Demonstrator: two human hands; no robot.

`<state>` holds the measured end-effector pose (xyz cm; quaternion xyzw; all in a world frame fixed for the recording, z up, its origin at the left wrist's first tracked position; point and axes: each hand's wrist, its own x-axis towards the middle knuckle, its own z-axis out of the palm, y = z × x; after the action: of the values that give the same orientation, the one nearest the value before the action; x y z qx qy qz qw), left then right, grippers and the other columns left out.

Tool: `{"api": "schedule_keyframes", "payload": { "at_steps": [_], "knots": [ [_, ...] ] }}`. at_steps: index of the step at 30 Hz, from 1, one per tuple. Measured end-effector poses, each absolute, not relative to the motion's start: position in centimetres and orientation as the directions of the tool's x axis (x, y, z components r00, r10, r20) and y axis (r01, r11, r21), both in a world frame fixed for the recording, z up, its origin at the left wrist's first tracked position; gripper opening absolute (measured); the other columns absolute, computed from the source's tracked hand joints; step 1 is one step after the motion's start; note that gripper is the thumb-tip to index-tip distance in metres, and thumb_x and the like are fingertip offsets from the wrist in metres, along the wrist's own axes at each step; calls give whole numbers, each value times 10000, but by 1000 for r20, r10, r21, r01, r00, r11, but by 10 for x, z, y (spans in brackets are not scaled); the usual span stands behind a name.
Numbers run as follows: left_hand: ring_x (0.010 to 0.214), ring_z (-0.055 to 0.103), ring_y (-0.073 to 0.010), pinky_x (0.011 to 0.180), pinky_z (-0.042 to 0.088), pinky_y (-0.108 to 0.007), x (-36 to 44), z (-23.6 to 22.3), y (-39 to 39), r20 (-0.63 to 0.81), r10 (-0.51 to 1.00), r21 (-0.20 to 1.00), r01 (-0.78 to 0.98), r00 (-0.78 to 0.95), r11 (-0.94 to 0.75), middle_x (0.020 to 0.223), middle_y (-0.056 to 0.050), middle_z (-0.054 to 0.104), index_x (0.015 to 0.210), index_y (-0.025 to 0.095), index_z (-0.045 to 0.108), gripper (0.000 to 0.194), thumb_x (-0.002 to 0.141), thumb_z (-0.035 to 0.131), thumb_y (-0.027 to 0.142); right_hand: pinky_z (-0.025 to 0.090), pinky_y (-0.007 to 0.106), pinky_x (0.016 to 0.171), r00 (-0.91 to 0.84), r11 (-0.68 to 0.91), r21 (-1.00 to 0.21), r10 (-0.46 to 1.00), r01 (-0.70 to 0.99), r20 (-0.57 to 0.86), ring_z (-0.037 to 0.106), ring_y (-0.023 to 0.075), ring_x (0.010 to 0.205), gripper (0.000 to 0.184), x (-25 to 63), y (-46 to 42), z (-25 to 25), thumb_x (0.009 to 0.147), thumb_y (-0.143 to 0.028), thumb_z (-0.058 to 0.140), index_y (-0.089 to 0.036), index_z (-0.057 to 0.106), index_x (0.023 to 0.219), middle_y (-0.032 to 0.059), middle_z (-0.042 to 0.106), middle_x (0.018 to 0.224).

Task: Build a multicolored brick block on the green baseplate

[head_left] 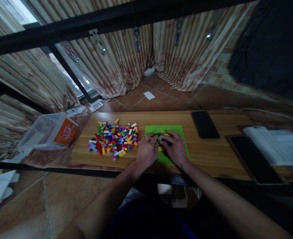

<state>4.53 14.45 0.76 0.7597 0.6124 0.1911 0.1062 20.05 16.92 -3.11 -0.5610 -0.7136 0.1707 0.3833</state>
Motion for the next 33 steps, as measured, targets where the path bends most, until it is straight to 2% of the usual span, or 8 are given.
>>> {"api": "schedule_keyframes", "payload": {
  "at_steps": [6,11,15,19,27,33],
  "knots": [
    [1089,544,-218,981,442,-393,43,7,158,162,957,380,880,238,-284,1172,-77,596,1144,207,610,294,864,521,201,408,521,955,-100,316,-658,934,683,344,505,294,1154,247,201,169,-35,852,-379,616,-291,735,1049,95,591,1264],
    [1042,553,-239,950,441,-429,45,15,161,145,942,275,903,301,-331,1131,-85,620,1076,184,631,242,866,513,200,423,528,937,-130,324,-638,934,698,332,503,307,1155,271,203,170,-32,852,-380,603,-276,727,1070,112,596,1261],
    [1045,550,-268,936,432,-463,49,22,161,120,942,215,918,314,-334,1098,-103,629,1059,174,642,240,851,526,202,424,511,956,-139,314,-668,943,675,303,541,284,1136,292,207,176,-28,890,-388,539,-247,723,1069,115,633,1206],
    [1049,551,-262,942,429,-461,50,24,160,108,952,232,924,285,-303,1119,-97,623,1039,193,646,226,840,539,192,437,480,959,-134,318,-708,943,631,304,576,254,1102,288,211,182,-25,907,-386,501,-246,735,1002,97,667,1132],
    [1070,553,-251,965,435,-440,46,19,153,137,960,277,921,245,-274,1194,-86,608,1160,195,612,311,864,524,230,436,456,959,-150,314,-722,947,616,283,586,239,1075,271,214,185,-24,905,-357,498,-248,731,990,85,671,1103],
    [1081,558,-236,972,446,-422,42,11,150,162,962,360,895,219,-264,1209,-86,610,1170,199,604,329,860,497,171,410,487,940,-238,406,-584,908,702,345,514,285,1148,290,208,175,-19,860,-353,571,-269,699,1106,96,607,1238]
  ]
}}
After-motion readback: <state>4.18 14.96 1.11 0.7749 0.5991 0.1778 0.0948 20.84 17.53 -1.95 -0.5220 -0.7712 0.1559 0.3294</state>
